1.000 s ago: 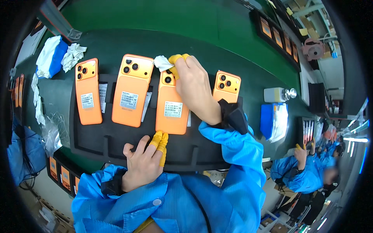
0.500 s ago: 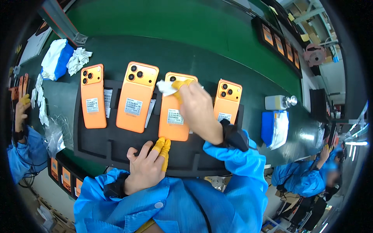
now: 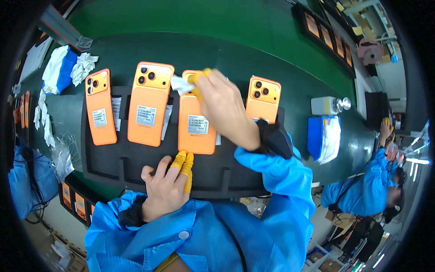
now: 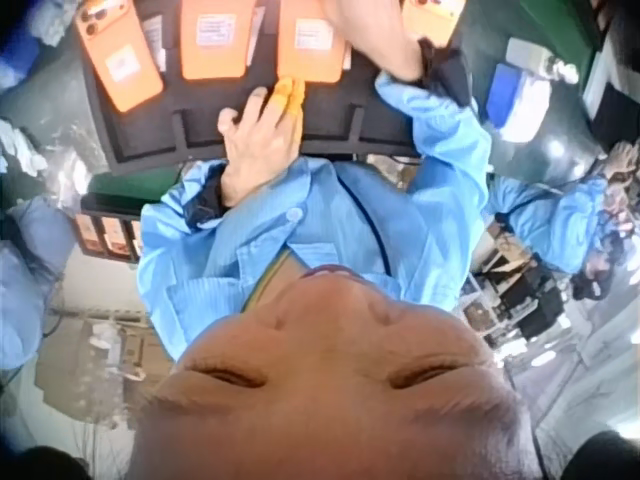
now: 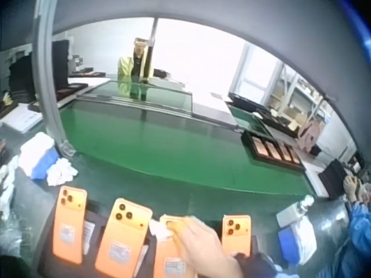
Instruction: The recorder uses a cleaning cloth and liquid to wipe down the screens and bodies of several mobile phones on an assembly line.
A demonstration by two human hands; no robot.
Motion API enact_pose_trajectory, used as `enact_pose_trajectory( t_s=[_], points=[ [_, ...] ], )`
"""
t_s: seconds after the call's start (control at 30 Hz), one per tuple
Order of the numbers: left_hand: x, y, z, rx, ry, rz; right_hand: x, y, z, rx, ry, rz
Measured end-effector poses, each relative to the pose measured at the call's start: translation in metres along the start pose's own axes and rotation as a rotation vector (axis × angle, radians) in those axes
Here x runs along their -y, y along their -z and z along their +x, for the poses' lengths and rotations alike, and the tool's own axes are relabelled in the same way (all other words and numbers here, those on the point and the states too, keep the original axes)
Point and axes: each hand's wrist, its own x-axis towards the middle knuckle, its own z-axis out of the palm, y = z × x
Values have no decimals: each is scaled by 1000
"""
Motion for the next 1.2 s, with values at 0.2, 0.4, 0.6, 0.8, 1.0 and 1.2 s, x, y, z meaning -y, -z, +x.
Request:
enact_pose_trajectory(
  t_s=[0.2, 0.4, 0.6, 0.8, 1.0, 1.2],
  points=[
    [1, -5, 0, -33, 30, 1, -15, 0, -3, -84, -54, -16],
    [-1, -2, -1, -24, 9, 11, -6, -11, 6, -4, 90, 12],
    [0, -5, 2, -53, 38, -4, -15, 4, -19, -60, -90, -68],
    [1, -5, -1, -62, 18, 20, -18, 6, -1, -92, -77, 9],
    [-1, -6, 1, -32, 37, -3, -14, 7, -21, 10, -70, -45],
    [0, -7, -1, -66, 35, 6, -17, 7, -12, -45, -85, 7]
  ],
)
